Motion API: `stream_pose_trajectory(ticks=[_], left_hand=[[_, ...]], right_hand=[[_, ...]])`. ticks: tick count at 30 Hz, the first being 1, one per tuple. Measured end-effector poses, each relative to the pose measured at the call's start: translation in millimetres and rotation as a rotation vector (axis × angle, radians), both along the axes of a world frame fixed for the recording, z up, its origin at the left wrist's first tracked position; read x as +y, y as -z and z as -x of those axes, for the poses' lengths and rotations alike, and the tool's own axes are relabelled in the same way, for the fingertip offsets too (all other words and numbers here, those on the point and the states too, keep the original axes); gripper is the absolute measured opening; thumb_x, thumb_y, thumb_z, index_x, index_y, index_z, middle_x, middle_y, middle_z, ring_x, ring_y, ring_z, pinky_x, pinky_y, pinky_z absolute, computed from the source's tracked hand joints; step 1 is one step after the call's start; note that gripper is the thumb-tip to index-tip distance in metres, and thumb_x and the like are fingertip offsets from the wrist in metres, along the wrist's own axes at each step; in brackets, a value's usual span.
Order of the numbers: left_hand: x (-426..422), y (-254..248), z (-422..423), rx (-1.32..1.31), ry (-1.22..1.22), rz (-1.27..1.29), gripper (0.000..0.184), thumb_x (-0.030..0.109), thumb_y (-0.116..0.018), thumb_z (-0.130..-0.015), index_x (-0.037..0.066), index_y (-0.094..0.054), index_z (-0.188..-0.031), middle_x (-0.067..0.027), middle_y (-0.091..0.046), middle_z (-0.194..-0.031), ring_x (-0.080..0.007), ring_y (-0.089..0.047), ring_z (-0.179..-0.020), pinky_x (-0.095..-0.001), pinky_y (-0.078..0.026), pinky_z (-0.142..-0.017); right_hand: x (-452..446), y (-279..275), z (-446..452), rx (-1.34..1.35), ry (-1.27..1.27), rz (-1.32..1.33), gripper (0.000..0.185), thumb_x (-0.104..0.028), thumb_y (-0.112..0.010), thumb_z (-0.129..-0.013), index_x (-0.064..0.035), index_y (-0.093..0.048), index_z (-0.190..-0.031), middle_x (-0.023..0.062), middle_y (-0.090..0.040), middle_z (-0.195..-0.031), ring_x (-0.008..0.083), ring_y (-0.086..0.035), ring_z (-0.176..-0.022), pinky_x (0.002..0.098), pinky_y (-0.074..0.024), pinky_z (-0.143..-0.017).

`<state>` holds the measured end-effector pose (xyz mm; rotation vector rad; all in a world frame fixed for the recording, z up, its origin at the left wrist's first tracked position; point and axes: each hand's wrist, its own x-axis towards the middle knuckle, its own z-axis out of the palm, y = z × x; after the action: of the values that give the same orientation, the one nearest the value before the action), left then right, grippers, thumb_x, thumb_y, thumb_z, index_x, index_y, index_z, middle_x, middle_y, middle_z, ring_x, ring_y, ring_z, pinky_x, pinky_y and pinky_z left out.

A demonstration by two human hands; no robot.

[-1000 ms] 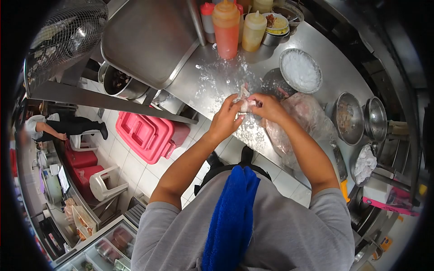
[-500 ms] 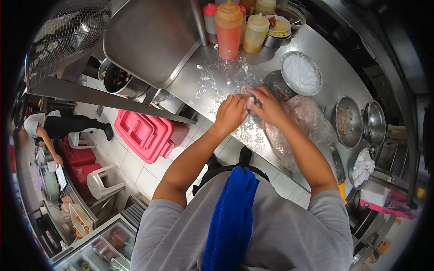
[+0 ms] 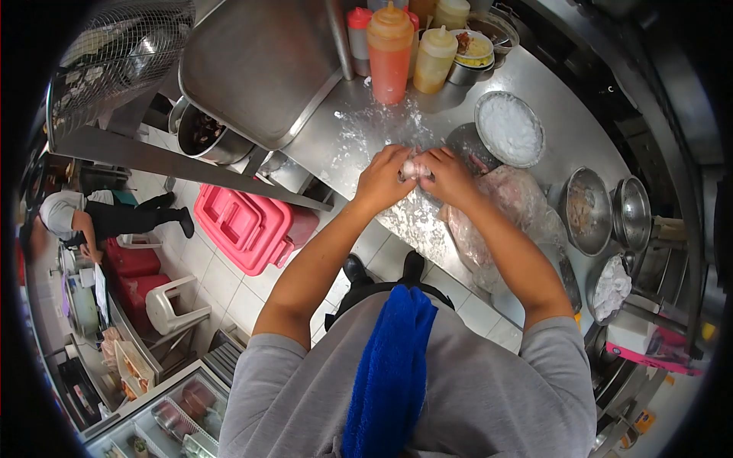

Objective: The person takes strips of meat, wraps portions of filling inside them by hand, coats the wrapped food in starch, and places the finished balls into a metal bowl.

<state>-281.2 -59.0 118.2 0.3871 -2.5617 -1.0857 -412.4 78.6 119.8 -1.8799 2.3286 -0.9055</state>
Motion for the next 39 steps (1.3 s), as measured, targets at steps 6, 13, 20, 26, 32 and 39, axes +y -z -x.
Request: stream_pose_trajectory(ticks=[6,13,20,26,32,39], left_hand=[[-10.9,1.9,-1.8,0.145,0.196,0.285,0.051,0.010,-0.068,-0.069,0.009,-0.054,-0.118,-0.0063,-0.053,-0.123,-0.0281,-0.051,-0.107,-0.0381,-0.044,-0.090],[-11.7,13.4,11.1,0.203,0.179,0.314,0.049,0.002,-0.068,-0.069,0.006,-0.056,-0.116,-0.0091,-0.055,-0.116,-0.0303,-0.051,-0.105,-0.0382,-0.045,-0.090],[-26.3,12.0,26.6,0.217,0.177,0.179,0.037,0.007,-0.067,-0.070,0.004,-0.062,-0.107,-0.0108,-0.056,-0.111,-0.0293,-0.054,-0.097,-0.0378,-0.046,-0.086],[-41.2,14.1,41.9,-0.046,0.158,-0.141,0.040,0.008,-0.067,-0.075,0.001,-0.061,-0.113,-0.0164,-0.058,-0.107,-0.0290,-0.058,-0.096,-0.0336,-0.048,-0.086],[-35.9,27.1,31.6,0.167,-0.199,-0.354,0.042,0.008,-0.066,-0.078,-0.001,-0.057,-0.118,-0.0159,-0.060,-0.111,-0.0241,-0.060,-0.096,-0.0319,-0.048,-0.087],[-24.3,17.1,5.1,0.163,-0.358,-0.953,0.033,0.020,-0.060,-0.090,0.003,-0.056,-0.119,-0.0068,-0.058,-0.111,-0.0163,-0.057,-0.099,-0.0300,-0.046,-0.084]], right_hand=[[-10.7,5.2,23.0,-0.410,0.001,-0.104,0.031,-0.012,-0.068,-0.073,-0.0040,-0.061,-0.102,0.0148,-0.060,-0.102,0.0326,-0.058,-0.098,0.0384,-0.0472,-0.086],[-20.3,14.6,39.3,-0.513,0.013,-0.160,0.034,-0.016,-0.065,-0.080,0.0005,-0.063,-0.109,0.0176,-0.057,-0.106,0.0298,-0.059,-0.098,0.0339,-0.0456,-0.089],[-9.6,-13.2,15.3,-0.175,0.045,0.011,0.043,-0.016,-0.068,-0.077,-0.0046,-0.056,-0.117,0.0134,-0.053,-0.119,0.0318,-0.051,-0.112,0.0399,-0.0431,-0.094],[-13.7,-7.8,8.5,0.178,0.005,-0.014,0.049,-0.013,-0.072,-0.067,-0.0123,-0.057,-0.114,0.0062,-0.055,-0.117,0.0255,-0.049,-0.112,0.0406,-0.0424,-0.091],[-25.8,-0.4,21.3,0.245,-0.009,-0.044,0.046,-0.014,-0.071,-0.067,-0.0142,-0.059,-0.111,0.0027,-0.057,-0.114,0.0233,-0.052,-0.105,0.0387,-0.0443,-0.086],[-57.0,13.9,47.1,-0.170,0.063,-0.064,0.034,-0.018,-0.068,-0.071,-0.0134,-0.060,-0.103,0.0052,-0.065,-0.087,0.0222,-0.060,-0.082,0.0363,-0.0471,-0.070]])
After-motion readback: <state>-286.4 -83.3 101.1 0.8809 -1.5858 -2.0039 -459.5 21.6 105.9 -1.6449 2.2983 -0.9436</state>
